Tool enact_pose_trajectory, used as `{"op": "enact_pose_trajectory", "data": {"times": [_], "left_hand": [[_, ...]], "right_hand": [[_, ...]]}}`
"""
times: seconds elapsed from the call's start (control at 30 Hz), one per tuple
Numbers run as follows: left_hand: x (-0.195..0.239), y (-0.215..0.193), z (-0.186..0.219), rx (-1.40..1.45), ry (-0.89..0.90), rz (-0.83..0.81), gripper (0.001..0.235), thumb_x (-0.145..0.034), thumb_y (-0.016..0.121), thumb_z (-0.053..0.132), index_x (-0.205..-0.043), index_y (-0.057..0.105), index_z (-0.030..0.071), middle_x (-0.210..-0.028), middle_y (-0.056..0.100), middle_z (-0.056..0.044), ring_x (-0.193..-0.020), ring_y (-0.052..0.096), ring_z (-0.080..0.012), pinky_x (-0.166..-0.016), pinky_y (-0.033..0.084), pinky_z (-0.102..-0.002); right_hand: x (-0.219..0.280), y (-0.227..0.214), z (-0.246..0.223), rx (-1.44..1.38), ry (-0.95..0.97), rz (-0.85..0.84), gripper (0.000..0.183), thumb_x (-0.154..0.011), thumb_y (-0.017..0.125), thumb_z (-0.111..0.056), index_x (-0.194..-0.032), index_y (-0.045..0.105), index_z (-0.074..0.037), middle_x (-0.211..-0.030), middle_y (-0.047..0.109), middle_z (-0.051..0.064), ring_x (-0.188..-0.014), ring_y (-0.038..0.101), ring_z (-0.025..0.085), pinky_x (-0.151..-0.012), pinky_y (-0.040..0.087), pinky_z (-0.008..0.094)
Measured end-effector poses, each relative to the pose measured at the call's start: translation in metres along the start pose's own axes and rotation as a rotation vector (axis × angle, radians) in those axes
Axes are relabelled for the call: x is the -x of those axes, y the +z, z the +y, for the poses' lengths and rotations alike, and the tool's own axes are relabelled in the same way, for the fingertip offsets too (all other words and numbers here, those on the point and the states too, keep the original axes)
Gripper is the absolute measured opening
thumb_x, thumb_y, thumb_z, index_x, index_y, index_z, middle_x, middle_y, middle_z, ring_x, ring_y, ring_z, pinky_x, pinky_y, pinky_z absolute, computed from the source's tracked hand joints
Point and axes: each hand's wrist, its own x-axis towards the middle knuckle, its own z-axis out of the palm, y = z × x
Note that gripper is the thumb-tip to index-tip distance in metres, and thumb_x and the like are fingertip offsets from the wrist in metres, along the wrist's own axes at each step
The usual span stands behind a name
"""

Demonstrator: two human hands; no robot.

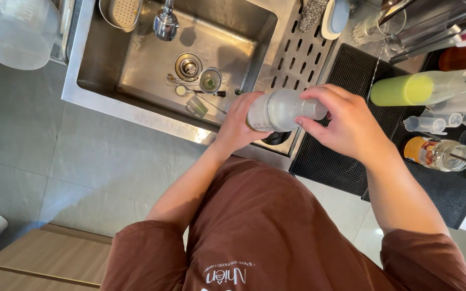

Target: Preparing, shaking, and garnishing matcha-based iced drinks at a cafe bar.

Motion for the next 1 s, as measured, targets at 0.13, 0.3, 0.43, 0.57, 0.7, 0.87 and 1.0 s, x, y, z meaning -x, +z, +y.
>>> {"op": "enact_pose_trajectory", "data": {"times": [0.13, 0.3, 0.43, 0.57, 0.7, 0.87, 1.0], "left_hand": [[-0.001, 0.005, -0.002, -0.054, -0.056, -0.032, 0.095, -0.062, 0.097, 0.030, -0.146, 0.052, 0.025, -0.139, 0.056, -0.006, -0.126, 0.059, -0.0388, -0.107, 0.045, -0.055], [-0.008, 0.006, 0.011, -0.094, -0.150, -0.062, 0.104, -0.055, 0.098, 0.037, -0.146, 0.050, 0.030, -0.137, 0.055, -0.005, -0.125, 0.059, -0.0406, -0.102, 0.051, -0.059], [-0.015, 0.009, 0.028, 0.087, -0.188, -0.075, 0.098, -0.061, 0.099, 0.038, -0.147, 0.052, 0.028, -0.133, 0.058, -0.010, -0.126, 0.059, -0.0431, -0.103, 0.049, -0.059], [-0.017, 0.019, 0.033, 0.070, -0.244, -0.082, 0.102, -0.056, 0.096, 0.043, -0.147, 0.051, 0.029, -0.131, 0.057, -0.016, -0.127, 0.057, -0.0453, -0.104, 0.050, -0.056], [-0.018, 0.028, 0.047, 0.189, -0.262, -0.082, 0.098, -0.057, 0.096, 0.037, -0.145, 0.053, 0.025, -0.127, 0.059, -0.014, -0.128, 0.056, -0.0447, -0.107, 0.046, -0.057], [-0.033, 0.024, 0.078, 0.119, -0.262, -0.060, 0.097, -0.058, 0.093, 0.025, -0.145, 0.052, 0.019, -0.125, 0.059, -0.021, -0.126, 0.056, -0.0477, -0.107, 0.047, -0.057], [-0.029, 0.035, 0.079, 0.067, -0.307, -0.038, 0.098, -0.057, 0.093, 0.026, -0.145, 0.050, 0.017, -0.127, 0.060, -0.019, -0.127, 0.057, -0.0433, -0.109, 0.047, -0.054]], "right_hand": [[0.000, 0.006, -0.002, 0.065, -0.002, -0.020, 0.038, -0.083, 0.083, -0.008, -0.119, 0.071, -0.005, -0.113, 0.073, 0.015, -0.095, 0.071, 0.033, -0.060, 0.059, 0.033], [-0.002, 0.011, 0.008, 0.084, 0.039, -0.036, 0.045, -0.085, 0.079, -0.008, -0.128, 0.067, -0.006, -0.120, 0.072, 0.016, -0.102, 0.070, 0.036, -0.065, 0.062, 0.036], [-0.005, 0.024, 0.005, 0.090, -0.027, 0.167, 0.049, -0.096, 0.072, -0.026, -0.133, 0.050, -0.002, -0.136, 0.059, 0.022, -0.116, 0.062, 0.045, -0.090, 0.055, 0.052], [0.007, 0.058, 0.022, -0.133, -0.109, 0.342, 0.120, -0.072, 0.096, -0.034, -0.159, 0.022, 0.003, -0.153, 0.032, 0.034, -0.144, 0.034, 0.055, -0.120, 0.030, 0.061], [0.005, 0.094, 0.041, -0.100, -0.303, 0.599, 0.120, -0.071, 0.101, -0.022, -0.158, 0.020, -0.005, -0.152, 0.035, 0.032, -0.142, 0.039, 0.051, -0.118, 0.032, 0.059], [0.002, 0.095, 0.037, -0.199, -0.078, 0.773, 0.128, -0.059, 0.109, -0.034, -0.148, 0.023, -0.001, -0.158, 0.031, 0.032, -0.146, 0.038, 0.047, -0.122, 0.026, 0.058], [0.002, 0.097, 0.018, -0.204, 0.289, 0.731, 0.148, -0.053, 0.110, -0.042, -0.162, 0.014, -0.011, -0.155, 0.034, 0.034, -0.139, 0.047, 0.053, -0.119, 0.035, 0.063]]}}
